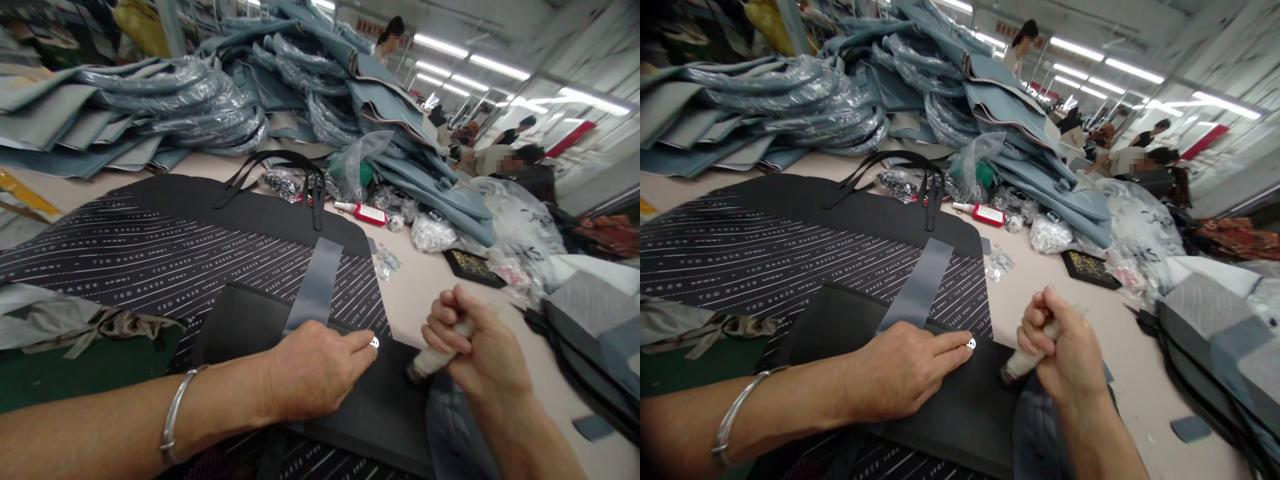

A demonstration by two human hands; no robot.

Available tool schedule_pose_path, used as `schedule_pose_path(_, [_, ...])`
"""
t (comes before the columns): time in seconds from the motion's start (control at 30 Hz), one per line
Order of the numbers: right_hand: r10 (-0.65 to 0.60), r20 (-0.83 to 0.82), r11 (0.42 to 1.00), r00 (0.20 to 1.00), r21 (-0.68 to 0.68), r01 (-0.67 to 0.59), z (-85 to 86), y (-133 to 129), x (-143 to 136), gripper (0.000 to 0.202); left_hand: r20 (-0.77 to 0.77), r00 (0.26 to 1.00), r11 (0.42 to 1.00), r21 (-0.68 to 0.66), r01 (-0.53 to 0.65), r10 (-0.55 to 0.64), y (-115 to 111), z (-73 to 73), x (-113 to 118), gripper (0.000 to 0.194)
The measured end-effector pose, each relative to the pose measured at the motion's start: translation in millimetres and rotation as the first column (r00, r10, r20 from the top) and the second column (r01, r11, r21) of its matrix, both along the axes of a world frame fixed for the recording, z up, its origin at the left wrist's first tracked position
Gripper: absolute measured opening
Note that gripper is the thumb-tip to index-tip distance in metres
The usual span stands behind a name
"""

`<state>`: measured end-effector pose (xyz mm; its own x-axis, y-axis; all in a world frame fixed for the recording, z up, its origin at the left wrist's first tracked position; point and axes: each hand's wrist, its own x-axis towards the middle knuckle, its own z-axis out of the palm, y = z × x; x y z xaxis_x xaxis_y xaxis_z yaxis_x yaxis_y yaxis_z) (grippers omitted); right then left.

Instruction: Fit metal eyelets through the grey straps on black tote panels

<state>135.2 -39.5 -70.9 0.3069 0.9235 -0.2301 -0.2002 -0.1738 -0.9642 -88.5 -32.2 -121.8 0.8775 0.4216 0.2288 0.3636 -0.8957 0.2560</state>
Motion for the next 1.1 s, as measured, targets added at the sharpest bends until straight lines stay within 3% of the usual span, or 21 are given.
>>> schedule_pose_path(0.03, [0.135, 0.292, 0.989, 0.947, -0.093, -0.112, 5.3, -6.4, 3.0, 0.022, 0.003, 1.000, 1.000, 0.010, -0.003, 0.003, -0.4, -0.4, -0.2, 0.035])
schedule_pose_path(0.07, [0.274, 0.543, 0.960, 0.794, -0.210, -0.188, 8.9, -13.3, 5.3, 0.024, 0.005, 1.000, 1.000, 0.019, -0.007, 0.007, -0.8, -0.7, -0.3, 0.035])
schedule_pose_path(0.1, [0.394, 0.705, 0.919, 0.590, -0.318, -0.234, 10.6, -20.0, 6.4, 0.027, 0.006, 1.000, 1.000, 0.027, -0.011, 0.011, -1.1, -1.1, -0.2, 0.036])
schedule_pose_path(0.13, [0.478, 0.780, 0.877, 0.405, -0.400, -0.265, 10.4, -26.0, 6.5, 0.031, 0.004, 1.000, 0.999, 0.035, -0.015, 0.015, -1.4, -1.5, 0.0, 0.036])
schedule_pose_path(0.17, [0.528, 0.804, 0.843, 0.275, -0.454, -0.289, 8.8, -30.6, 5.6, 0.034, 0.003, 1.000, 0.999, 0.042, -0.014, 0.014, -1.7, -1.7, 0.3, 0.036])
schedule_pose_path(0.23, [0.563, 0.809, 0.807, 0.168, -0.494, -0.324, 4.1, -34.5, 2.2, 0.037, -0.004, 1.000, 0.998, 0.064, -0.009, 0.009, -2.6, -1.4, 0.6, 0.035])
schedule_pose_path(0.4, [0.653, 0.739, 0.742, 0.163, -0.582, -0.334, 8.7, -29.3, -4.6, 0.014, -0.041, 0.999, 0.991, 0.132, 0.028, -0.022, -9.9, 6.6, -3.4, 0.038])
schedule_pose_path(0.57, [0.761, 0.620, 0.629, 0.189, -0.636, -0.446, 21.3, -39.3, -7.5, 0.009, -0.080, 0.992, 0.983, 0.147, 0.112, -0.101, -28.1, 13.9, -8.0, 0.040])
schedule_pose_path(0.73, [0.847, 0.472, 0.528, 0.243, -0.699, -0.482, 12.8, -42.3, -10.6, 0.009, -0.116, 0.982, 0.980, 0.112, 0.163, -0.150, -37.8, 11.2, -5.4, 0.041])
schedule_pose_path(0.87, [0.850, 0.455, 0.524, 0.266, -0.675, -0.519, 6.1, -38.2, -9.1, 0.006, -0.124, 0.980, 0.984, 0.063, 0.164, -0.155, -35.5, 11.1, -2.9, 0.039])
schedule_pose_path(1.03, [0.852, 0.363, 0.524, 0.378, -0.604, -0.601, 1.0, -28.3, -0.8, 0.006, -0.117, 0.983, 0.987, 0.058, 0.151, -0.143, -30.9, 10.5, 0.2, 0.042])
schedule_pose_path(1.1, [0.852, 0.359, 0.524, 0.381, -0.594, -0.611, -0.9, -22.9, 1.9, 0.004, -0.105, 0.988, 0.992, 0.045, 0.119, -0.114, -28.0, 10.2, 3.1, 0.044])
